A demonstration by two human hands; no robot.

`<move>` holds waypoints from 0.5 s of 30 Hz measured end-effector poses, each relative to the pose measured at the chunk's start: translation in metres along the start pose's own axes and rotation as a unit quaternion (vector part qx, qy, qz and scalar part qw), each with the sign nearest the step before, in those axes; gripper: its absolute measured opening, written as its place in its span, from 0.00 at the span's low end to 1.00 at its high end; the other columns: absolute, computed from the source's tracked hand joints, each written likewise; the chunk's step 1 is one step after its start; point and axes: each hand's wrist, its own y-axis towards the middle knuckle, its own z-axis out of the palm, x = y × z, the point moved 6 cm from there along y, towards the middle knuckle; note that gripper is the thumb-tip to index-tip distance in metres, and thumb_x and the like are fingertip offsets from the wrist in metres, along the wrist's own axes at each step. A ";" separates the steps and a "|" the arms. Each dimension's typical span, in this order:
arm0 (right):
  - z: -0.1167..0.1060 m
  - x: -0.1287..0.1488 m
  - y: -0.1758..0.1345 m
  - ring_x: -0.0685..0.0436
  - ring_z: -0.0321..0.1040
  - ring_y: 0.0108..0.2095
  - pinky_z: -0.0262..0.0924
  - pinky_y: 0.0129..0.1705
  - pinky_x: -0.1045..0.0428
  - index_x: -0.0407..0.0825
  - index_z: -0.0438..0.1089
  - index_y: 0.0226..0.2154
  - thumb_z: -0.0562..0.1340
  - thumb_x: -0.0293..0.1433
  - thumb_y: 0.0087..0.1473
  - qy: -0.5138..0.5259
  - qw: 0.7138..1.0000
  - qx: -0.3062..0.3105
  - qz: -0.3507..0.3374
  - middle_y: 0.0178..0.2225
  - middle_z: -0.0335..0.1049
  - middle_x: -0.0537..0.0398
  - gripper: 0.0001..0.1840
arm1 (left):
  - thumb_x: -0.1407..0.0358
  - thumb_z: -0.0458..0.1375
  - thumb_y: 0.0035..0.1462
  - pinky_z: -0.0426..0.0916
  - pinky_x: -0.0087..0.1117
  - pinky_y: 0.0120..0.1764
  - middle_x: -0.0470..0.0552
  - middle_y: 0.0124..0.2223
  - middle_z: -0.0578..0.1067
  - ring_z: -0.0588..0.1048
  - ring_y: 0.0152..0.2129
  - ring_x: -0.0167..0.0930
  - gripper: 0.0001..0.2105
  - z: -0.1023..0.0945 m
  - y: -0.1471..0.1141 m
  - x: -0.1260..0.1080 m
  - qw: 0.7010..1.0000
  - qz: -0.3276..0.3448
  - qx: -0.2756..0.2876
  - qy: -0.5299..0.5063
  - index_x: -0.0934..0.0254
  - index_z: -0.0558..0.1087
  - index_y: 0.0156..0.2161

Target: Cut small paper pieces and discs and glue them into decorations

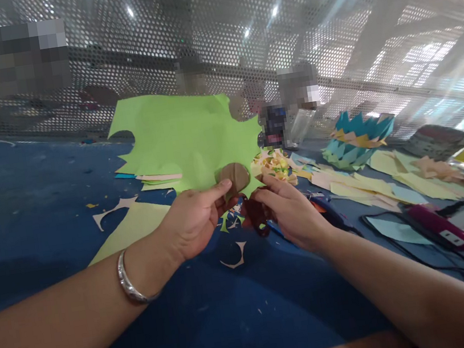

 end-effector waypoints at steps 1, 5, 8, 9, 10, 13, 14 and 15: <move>0.001 -0.001 -0.001 0.50 0.65 0.19 0.58 0.22 0.54 0.53 0.62 0.35 0.61 0.36 0.57 0.012 1.000 -0.011 0.004 0.26 0.70 0.62 0.07 | 0.77 0.62 0.60 0.73 0.31 0.44 0.60 0.49 0.82 0.79 0.39 0.31 0.08 0.001 0.000 0.000 1.000 0.001 -0.001 -0.002 0.71 0.83 0.41; 0.001 0.002 -0.003 0.54 0.55 0.16 0.43 0.17 0.56 0.52 0.61 0.31 0.61 0.39 0.61 0.033 0.999 -0.040 -0.006 0.21 0.64 0.64 0.11 | 0.77 0.62 0.59 0.74 0.31 0.46 0.60 0.50 0.82 0.80 0.42 0.32 0.08 0.002 -0.002 0.000 1.000 0.005 -0.004 -0.019 0.72 0.83 0.41; 0.002 0.000 -0.004 0.56 0.48 0.15 0.34 0.18 0.54 0.51 0.59 0.27 0.58 0.48 0.64 0.064 0.997 -0.032 0.016 0.19 0.59 0.63 0.21 | 0.77 0.63 0.58 0.73 0.32 0.49 0.59 0.50 0.82 0.80 0.45 0.33 0.08 0.004 -0.003 0.000 1.000 0.017 0.008 -0.024 0.71 0.83 0.40; 0.003 0.000 -0.004 0.56 0.47 0.15 0.33 0.18 0.54 0.51 0.58 0.26 0.57 0.50 0.65 0.070 0.997 -0.029 0.024 0.19 0.59 0.63 0.24 | 0.77 0.63 0.58 0.73 0.32 0.49 0.59 0.50 0.82 0.80 0.45 0.34 0.07 0.004 -0.004 0.000 0.999 0.020 0.014 -0.023 0.71 0.83 0.40; 0.003 -0.001 -0.005 0.56 0.46 0.16 0.32 0.19 0.53 0.50 0.57 0.24 0.57 0.52 0.64 0.073 0.996 -0.029 0.029 0.19 0.58 0.62 0.26 | 0.77 0.64 0.58 0.73 0.32 0.49 0.59 0.50 0.83 0.80 0.46 0.34 0.07 0.004 -0.004 0.000 0.999 0.021 0.017 -0.019 0.70 0.83 0.40; 0.002 -0.001 -0.007 0.56 0.45 0.16 0.32 0.20 0.53 0.50 0.57 0.22 0.59 0.52 0.63 0.068 0.997 -0.034 0.033 0.19 0.56 0.62 0.28 | 0.75 0.63 0.59 0.72 0.31 0.48 0.57 0.49 0.83 0.80 0.45 0.32 0.07 0.004 -0.005 0.000 1.000 0.022 0.015 -0.009 0.69 0.84 0.40; 0.002 0.000 -0.008 0.56 0.45 0.17 0.32 0.20 0.52 0.49 0.58 0.22 0.60 0.52 0.62 0.068 0.997 -0.034 0.033 0.20 0.56 0.62 0.28 | 0.75 0.64 0.59 0.72 0.31 0.49 0.57 0.48 0.83 0.80 0.44 0.32 0.06 0.003 -0.004 -0.001 1.000 0.022 0.007 -0.006 0.69 0.83 0.39; 0.002 0.000 -0.008 0.56 0.45 0.17 0.32 0.21 0.52 0.49 0.60 0.23 0.61 0.52 0.62 0.071 0.996 -0.032 0.035 0.20 0.55 0.62 0.28 | 0.75 0.64 0.58 0.72 0.31 0.49 0.57 0.47 0.83 0.80 0.44 0.32 0.06 0.002 -0.004 -0.001 1.000 0.024 -0.003 -0.003 0.70 0.83 0.39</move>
